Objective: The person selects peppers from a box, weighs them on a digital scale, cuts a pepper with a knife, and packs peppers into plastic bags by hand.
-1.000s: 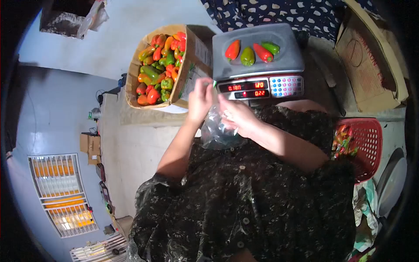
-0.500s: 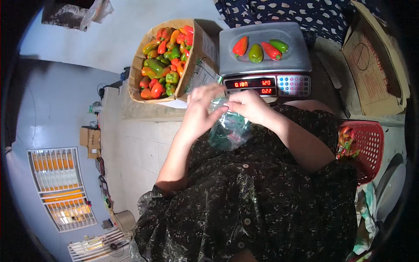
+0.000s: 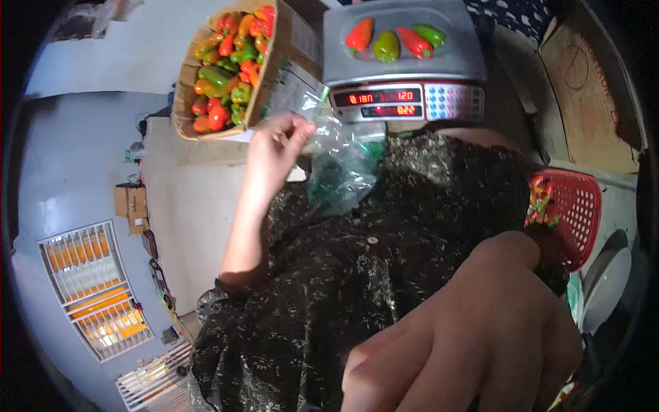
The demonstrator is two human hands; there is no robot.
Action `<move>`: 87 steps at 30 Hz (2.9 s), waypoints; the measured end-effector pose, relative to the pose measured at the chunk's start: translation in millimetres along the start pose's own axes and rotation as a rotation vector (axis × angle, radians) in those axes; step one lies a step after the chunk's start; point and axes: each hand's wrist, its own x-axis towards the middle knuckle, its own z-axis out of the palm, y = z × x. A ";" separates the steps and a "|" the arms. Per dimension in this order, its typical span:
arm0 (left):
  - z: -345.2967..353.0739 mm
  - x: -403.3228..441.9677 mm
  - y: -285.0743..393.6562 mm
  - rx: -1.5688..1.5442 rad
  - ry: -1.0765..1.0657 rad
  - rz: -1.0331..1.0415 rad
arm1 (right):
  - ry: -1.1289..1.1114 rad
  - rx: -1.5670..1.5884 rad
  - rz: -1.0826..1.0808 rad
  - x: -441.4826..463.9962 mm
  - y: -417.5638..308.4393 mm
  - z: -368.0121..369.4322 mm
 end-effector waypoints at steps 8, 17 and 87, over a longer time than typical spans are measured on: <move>5.7 8.8 15.4 -0.067 0.007 0.047 | 0.005 -0.048 0.043 -3.5 -7.1 6.5; 5.6 6.1 7.9 -0.258 0.036 0.014 | 0.000 -0.099 0.074 -2.1 -8.4 7.4; 58.1 18.0 -53.8 -0.849 0.004 -0.267 | 1.348 0.374 0.677 -99.8 108.9 -66.5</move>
